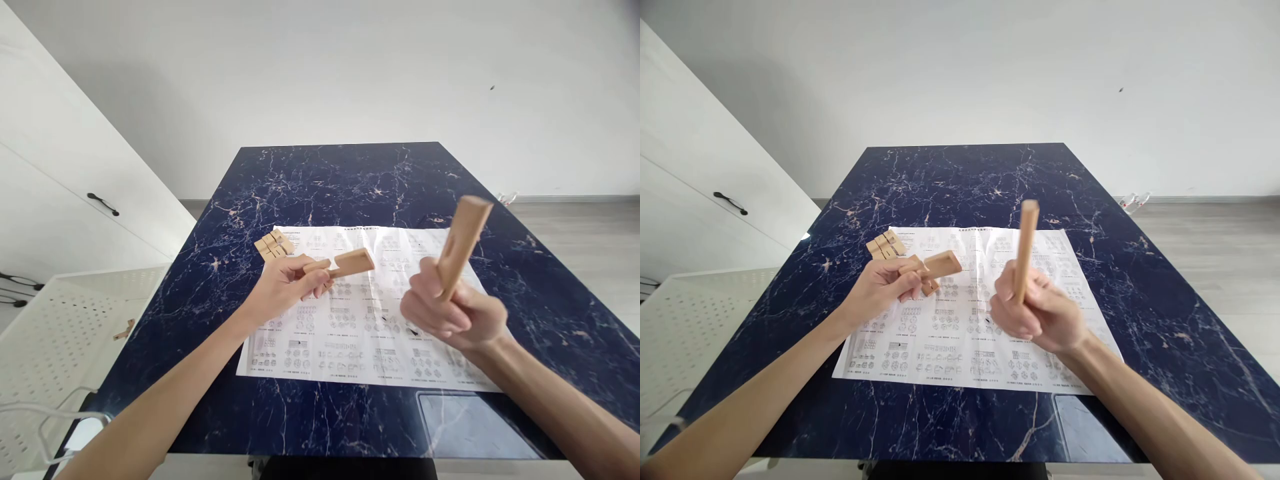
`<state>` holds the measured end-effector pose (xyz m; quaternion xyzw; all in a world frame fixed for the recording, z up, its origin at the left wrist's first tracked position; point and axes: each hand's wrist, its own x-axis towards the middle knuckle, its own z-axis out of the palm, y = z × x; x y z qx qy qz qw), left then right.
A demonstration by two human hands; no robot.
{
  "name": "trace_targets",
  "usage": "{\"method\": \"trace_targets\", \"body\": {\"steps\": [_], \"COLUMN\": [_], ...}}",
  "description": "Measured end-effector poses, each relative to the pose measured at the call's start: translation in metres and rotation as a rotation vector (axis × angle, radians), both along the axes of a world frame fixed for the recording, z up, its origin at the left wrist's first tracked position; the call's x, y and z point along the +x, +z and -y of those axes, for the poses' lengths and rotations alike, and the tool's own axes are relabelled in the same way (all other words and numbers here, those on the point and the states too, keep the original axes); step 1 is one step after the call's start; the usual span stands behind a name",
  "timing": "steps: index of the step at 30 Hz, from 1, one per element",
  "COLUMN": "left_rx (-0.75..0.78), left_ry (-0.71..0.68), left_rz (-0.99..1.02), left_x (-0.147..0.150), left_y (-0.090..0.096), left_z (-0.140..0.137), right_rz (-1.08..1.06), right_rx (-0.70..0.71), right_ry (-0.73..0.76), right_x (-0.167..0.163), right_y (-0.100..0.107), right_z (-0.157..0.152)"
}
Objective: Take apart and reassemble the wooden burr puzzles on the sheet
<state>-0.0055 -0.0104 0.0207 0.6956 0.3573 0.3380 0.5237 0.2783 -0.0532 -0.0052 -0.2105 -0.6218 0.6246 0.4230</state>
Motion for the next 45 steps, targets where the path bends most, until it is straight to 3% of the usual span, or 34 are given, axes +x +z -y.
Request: {"method": "trace_targets", "body": {"steps": [1, 5, 9, 11, 15, 21, 28, 35, 40, 45], "left_rx": [0.010, 0.113, 0.284, 0.338, 0.431, 0.517, 0.531, 0.732, 0.766, 0.705], "left_ry": [0.045, 0.289, 0.429, 0.415, 0.239, 0.096, -0.099, -0.027, -0.004, -0.065], "left_rz": [0.004, 0.055, -0.023, -0.102, -0.334, -0.493, -0.556, -0.700, -0.699, -0.661], "left_x": [-0.002, -0.002, -0.003, -0.007, -0.020, -0.041, -0.050, -0.040, -0.035, -0.021], "left_y": [-0.001, -0.004, -0.003, -0.001, -0.001, 0.000, 0.003, -0.011, -0.019, -0.018], "left_z": [-0.002, -0.006, -0.007, -0.009, -0.020, -0.038, -0.039, -0.036, -0.035, -0.023], "right_rz": [0.048, 0.190, 0.576, 0.705, 0.822, 0.918, 0.975, 0.961, 0.906, 0.898], "right_rx": [0.014, -0.003, 0.046, 0.098, 0.188, 0.210, 0.252, 0.375, 0.452, 0.455], "right_ry": [-0.128, -0.300, -0.473, -0.554, -0.657, -0.634, -0.627, -0.593, -0.478, -0.490], "right_x": [0.003, -0.005, -0.026, -0.032, -0.033, -0.032, -0.033, -0.032, -0.032, -0.032], "right_y": [0.002, 0.006, 0.003, -0.001, -0.008, -0.010, -0.013, -0.018, -0.013, -0.013], "right_z": [-0.002, -0.005, 0.003, 0.007, 0.007, 0.002, 0.003, 0.002, 0.004, 0.005]}}
